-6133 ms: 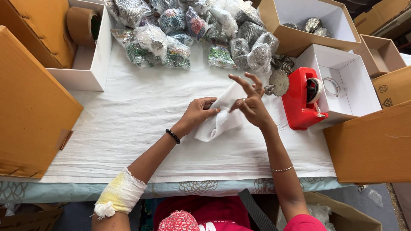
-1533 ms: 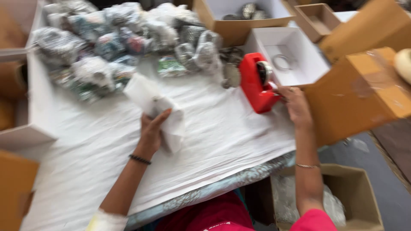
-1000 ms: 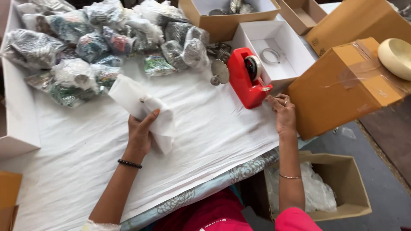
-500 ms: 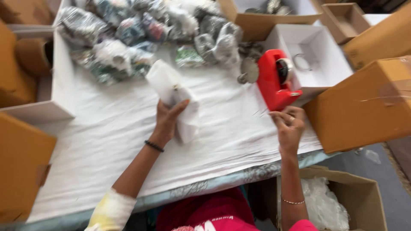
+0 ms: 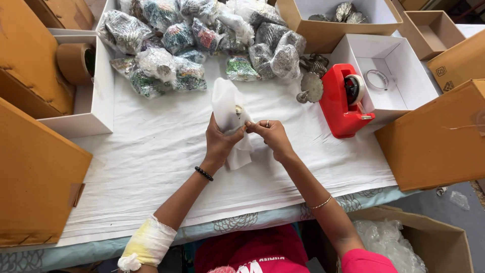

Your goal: The person wraps a small decorative item in white tissue paper and secures it with tape. They then wrap a second decorative item in bubble wrap and secure it with tape. The wrapped items are placed into a box.

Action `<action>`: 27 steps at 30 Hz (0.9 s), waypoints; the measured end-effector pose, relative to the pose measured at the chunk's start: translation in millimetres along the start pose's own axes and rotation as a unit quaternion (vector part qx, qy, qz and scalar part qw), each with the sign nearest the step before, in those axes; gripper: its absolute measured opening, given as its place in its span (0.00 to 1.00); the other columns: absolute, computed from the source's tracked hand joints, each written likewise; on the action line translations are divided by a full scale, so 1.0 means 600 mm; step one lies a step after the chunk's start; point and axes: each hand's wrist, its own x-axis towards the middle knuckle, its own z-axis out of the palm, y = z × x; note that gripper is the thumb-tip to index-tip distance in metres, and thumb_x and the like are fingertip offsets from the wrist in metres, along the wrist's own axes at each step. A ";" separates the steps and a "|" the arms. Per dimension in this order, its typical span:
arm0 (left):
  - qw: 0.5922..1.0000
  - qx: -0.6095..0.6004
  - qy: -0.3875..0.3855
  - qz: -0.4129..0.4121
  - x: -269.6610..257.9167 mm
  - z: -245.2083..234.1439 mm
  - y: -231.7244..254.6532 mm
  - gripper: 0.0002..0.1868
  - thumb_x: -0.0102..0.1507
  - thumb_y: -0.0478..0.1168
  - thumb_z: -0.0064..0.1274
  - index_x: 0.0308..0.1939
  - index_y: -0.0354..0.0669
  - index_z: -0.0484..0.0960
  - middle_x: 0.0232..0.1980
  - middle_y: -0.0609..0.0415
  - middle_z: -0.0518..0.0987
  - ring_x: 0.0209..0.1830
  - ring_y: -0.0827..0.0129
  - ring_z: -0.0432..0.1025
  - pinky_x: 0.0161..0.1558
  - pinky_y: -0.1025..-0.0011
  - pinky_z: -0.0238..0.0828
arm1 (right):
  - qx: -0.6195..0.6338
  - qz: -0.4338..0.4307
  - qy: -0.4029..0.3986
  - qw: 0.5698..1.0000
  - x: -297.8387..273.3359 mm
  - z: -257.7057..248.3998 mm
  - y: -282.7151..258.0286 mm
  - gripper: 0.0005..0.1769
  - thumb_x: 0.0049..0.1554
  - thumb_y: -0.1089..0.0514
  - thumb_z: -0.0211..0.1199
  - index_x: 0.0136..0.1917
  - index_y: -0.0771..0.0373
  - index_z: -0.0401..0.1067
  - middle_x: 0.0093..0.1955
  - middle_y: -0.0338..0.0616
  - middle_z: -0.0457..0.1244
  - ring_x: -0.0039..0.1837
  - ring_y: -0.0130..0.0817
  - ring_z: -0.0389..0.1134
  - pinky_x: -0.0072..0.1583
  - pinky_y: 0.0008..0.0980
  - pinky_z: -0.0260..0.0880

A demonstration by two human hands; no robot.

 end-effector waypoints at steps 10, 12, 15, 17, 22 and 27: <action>0.968 -0.219 0.029 -0.123 0.020 -0.019 -0.015 0.32 0.56 0.37 0.68 0.59 0.37 0.69 0.54 0.49 0.79 0.52 0.65 0.77 0.51 0.66 0.81 | -0.209 -0.012 0.032 0.977 0.001 0.014 0.021 0.32 0.49 0.34 0.73 0.24 0.64 0.75 0.21 0.38 0.62 0.26 0.22 0.59 0.32 0.25 0.56; 0.967 -0.217 -0.006 -0.135 0.020 -0.020 -0.019 0.33 0.56 0.40 0.70 0.60 0.35 0.69 0.54 0.47 0.79 0.53 0.63 0.76 0.53 0.62 0.79 | -0.153 -0.047 -0.008 0.987 0.008 -0.003 0.039 0.25 0.50 0.39 0.72 0.28 0.62 0.76 0.26 0.35 0.65 0.30 0.20 0.60 0.35 0.24 0.58; 0.962 -0.202 -0.036 -0.180 0.019 -0.015 -0.014 0.37 0.54 0.46 0.71 0.61 0.38 0.70 0.55 0.48 0.79 0.55 0.63 0.75 0.55 0.62 0.78 | -0.054 -0.065 -0.069 0.994 0.036 -0.052 0.085 0.22 0.53 0.43 0.74 0.33 0.62 0.75 0.31 0.31 0.63 0.35 0.19 0.57 0.38 0.23 0.57; 0.965 -0.182 -0.045 -0.185 0.017 -0.013 -0.007 0.39 0.52 0.47 0.71 0.62 0.40 0.69 0.55 0.49 0.79 0.56 0.63 0.76 0.56 0.62 0.79 | -0.022 -0.058 -0.083 0.995 0.034 -0.065 0.074 0.22 0.54 0.43 0.74 0.35 0.62 0.74 0.32 0.29 0.61 0.36 0.19 0.55 0.39 0.23 0.55; 0.964 -0.160 -0.077 -0.197 0.013 -0.013 0.001 0.43 0.51 0.50 0.73 0.63 0.39 0.69 0.55 0.49 0.78 0.57 0.63 0.75 0.57 0.63 0.77 | 0.056 -0.029 -0.102 0.993 0.008 -0.068 0.022 0.20 0.55 0.39 0.70 0.44 0.58 0.74 0.34 0.25 0.57 0.36 0.18 0.50 0.39 0.22 0.51; 0.950 -0.135 -0.202 -0.198 0.010 -0.009 -0.007 0.48 0.55 0.57 0.67 0.72 0.40 0.63 0.60 0.49 0.77 0.62 0.62 0.72 0.61 0.62 0.74 | 0.155 -0.008 -0.110 0.982 -0.005 -0.067 0.003 0.24 0.56 0.35 0.63 0.53 0.55 0.76 0.38 0.24 0.61 0.39 0.15 0.58 0.43 0.20 0.60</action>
